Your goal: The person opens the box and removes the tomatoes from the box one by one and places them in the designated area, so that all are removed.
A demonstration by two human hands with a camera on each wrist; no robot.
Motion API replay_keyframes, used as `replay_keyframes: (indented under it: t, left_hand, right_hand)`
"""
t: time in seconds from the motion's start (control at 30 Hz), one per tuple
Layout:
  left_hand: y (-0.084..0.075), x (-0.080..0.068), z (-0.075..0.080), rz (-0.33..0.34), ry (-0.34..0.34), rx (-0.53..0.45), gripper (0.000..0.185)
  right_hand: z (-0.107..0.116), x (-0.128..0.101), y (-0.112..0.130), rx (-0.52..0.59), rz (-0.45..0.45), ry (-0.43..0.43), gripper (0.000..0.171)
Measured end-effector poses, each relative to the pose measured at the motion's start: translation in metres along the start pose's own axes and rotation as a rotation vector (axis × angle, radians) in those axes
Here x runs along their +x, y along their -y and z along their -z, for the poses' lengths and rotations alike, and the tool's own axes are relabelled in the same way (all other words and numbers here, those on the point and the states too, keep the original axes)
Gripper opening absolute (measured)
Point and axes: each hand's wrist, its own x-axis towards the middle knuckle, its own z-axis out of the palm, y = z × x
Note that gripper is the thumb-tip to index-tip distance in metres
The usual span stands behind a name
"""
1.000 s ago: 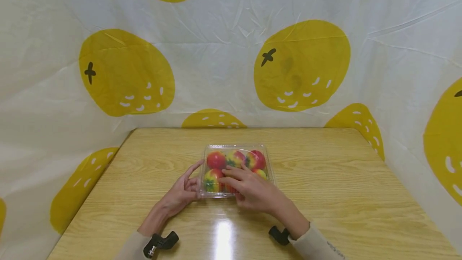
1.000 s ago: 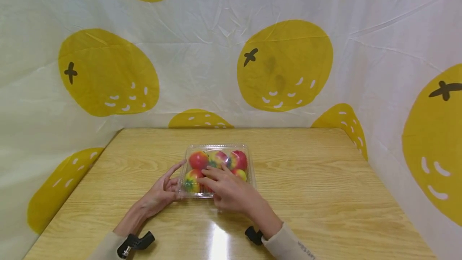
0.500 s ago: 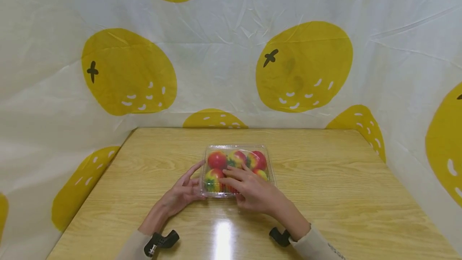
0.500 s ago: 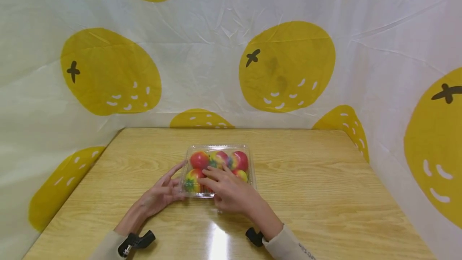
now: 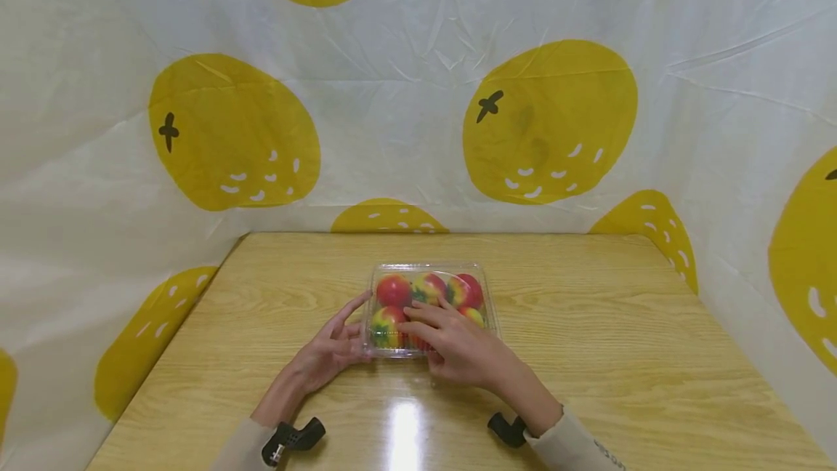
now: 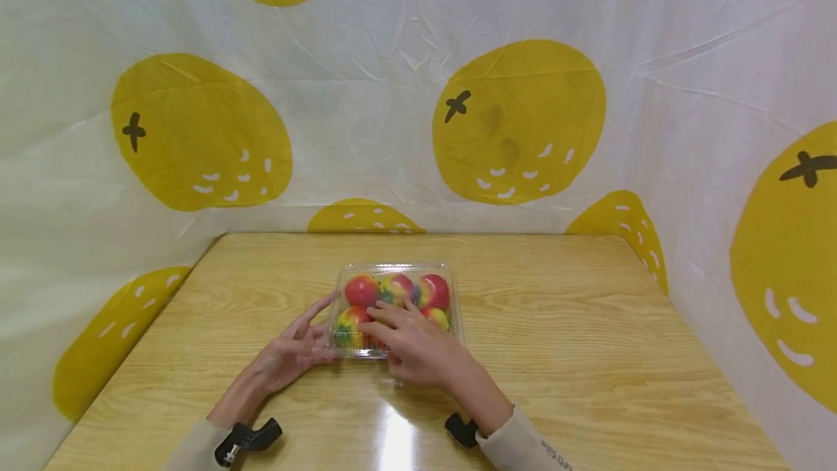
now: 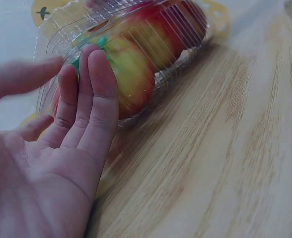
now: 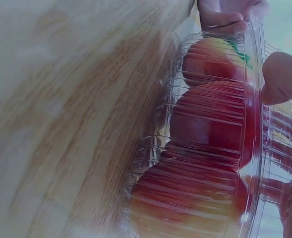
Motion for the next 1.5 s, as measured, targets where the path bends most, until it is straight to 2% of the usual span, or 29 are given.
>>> replay_keyframes:
  t: [0.37, 0.6, 0.87, 1.1, 1.3, 1.5]
  left_hand:
    - [0.0, 0.001, 0.0, 0.005, 0.004, -0.02, 0.094]
    - [0.002, 0.001, -0.003, 0.019, -0.029, -0.07, 0.092]
    - [0.004, 0.003, -0.005, 0.035, -0.065, -0.142, 0.091]
    - [0.005, 0.003, -0.002, 0.015, -0.029, -0.182, 0.085]
    - [0.006, 0.004, -0.002, 0.014, -0.018, -0.177, 0.086]
    - [0.006, 0.004, -0.002, 0.003, -0.028, -0.172, 0.086]
  right_hand:
    - [0.002, 0.0, -0.001, 0.048, 0.0, -0.04, 0.059]
    - [0.001, 0.001, 0.001, -0.003, 0.001, -0.019, 0.053]
    - [0.001, 0.001, 0.003, -0.045, 0.009, -0.012, 0.056]
    - [0.002, 0.001, 0.001, -0.075, 0.008, -0.009, 0.061]
    - [0.008, -0.002, 0.0, -0.057, -0.05, 0.042, 0.078]
    - [0.022, -0.009, -0.007, -0.073, -0.165, 0.13, 0.082]
